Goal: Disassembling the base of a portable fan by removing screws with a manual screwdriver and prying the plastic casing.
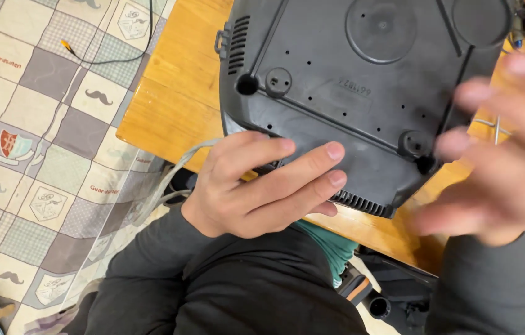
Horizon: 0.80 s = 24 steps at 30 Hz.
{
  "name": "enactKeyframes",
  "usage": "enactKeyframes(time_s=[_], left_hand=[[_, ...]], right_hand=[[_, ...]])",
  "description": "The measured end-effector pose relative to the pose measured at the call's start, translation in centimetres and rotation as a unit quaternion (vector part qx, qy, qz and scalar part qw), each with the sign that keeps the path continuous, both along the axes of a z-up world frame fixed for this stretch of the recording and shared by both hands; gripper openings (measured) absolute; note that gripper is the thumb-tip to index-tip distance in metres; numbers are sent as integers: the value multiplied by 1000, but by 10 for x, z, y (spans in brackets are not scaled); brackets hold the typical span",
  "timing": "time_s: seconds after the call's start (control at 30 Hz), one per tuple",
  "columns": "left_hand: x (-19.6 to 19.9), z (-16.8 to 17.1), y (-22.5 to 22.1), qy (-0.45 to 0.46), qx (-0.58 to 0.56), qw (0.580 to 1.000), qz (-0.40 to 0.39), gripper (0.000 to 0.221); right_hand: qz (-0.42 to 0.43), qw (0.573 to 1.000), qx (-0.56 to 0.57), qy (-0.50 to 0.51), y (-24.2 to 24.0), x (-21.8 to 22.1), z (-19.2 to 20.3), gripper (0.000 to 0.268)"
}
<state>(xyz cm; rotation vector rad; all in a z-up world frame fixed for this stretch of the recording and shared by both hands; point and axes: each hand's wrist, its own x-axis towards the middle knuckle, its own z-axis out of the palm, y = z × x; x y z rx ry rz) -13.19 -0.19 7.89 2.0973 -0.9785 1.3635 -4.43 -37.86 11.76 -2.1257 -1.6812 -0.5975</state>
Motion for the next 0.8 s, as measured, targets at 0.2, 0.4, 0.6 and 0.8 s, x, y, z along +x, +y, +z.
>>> enactKeyframes(time_s=[0.2, 0.4, 0.6, 0.8], left_hand=[[8, -9, -13, -43, -30, 999, 14, 32], [13, -13, -15, -54, -41, 998, 1, 28], [8, -15, -19, -46, -51, 997, 36, 53], [5, -27, -13, -104, -63, 989, 87, 49]], right_hand=[[-76, 994, 30, -68, 80, -40, -7, 89], [-44, 990, 76, -112, 82, -28, -16, 66], [-47, 989, 88, -112, 84, -28, -19, 68], [-43, 985, 105, -130, 86, -28, -26, 77]])
